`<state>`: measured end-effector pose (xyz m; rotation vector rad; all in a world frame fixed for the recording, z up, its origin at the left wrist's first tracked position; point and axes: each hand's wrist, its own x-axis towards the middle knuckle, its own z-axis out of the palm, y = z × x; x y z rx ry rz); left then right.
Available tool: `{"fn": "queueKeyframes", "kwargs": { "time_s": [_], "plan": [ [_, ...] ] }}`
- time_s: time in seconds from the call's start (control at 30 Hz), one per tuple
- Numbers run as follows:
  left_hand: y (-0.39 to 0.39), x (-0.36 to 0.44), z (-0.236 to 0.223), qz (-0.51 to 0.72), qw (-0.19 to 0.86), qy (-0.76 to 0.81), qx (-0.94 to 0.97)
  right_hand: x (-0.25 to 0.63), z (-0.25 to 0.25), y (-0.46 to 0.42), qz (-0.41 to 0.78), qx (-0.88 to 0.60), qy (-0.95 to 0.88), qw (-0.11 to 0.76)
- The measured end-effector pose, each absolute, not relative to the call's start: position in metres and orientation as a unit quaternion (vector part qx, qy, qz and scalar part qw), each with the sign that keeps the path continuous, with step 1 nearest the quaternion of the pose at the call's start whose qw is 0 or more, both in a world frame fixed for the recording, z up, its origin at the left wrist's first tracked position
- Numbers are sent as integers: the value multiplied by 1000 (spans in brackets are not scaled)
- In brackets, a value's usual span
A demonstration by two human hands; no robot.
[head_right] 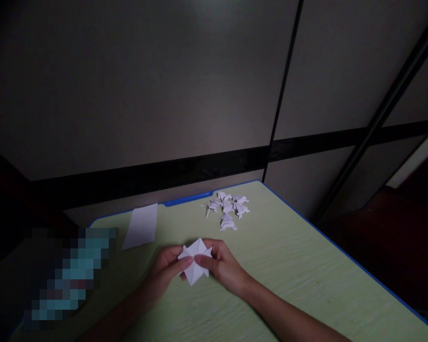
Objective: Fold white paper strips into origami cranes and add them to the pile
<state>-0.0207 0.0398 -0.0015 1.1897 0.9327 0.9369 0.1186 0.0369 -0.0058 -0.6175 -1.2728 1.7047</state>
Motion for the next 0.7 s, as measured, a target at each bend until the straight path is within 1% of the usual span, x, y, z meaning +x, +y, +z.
{"fn": "queueKeyframes", "kwargs": {
  "time_s": [0.17,0.33,0.47,0.7],
  "plan": [
    [40,-22,-1,401,608,413,546,119,-3,36,667,-280,-526,448],
    [45,-20,-2,450,576,436,525,118,-6,42,613,-346,-525,478],
    [48,-19,-3,485,566,435,506,117,-8,45,618,-330,-532,476],
    [46,-18,1,466,585,430,507,117,-8,44,630,-312,-518,487]
  ]
}}
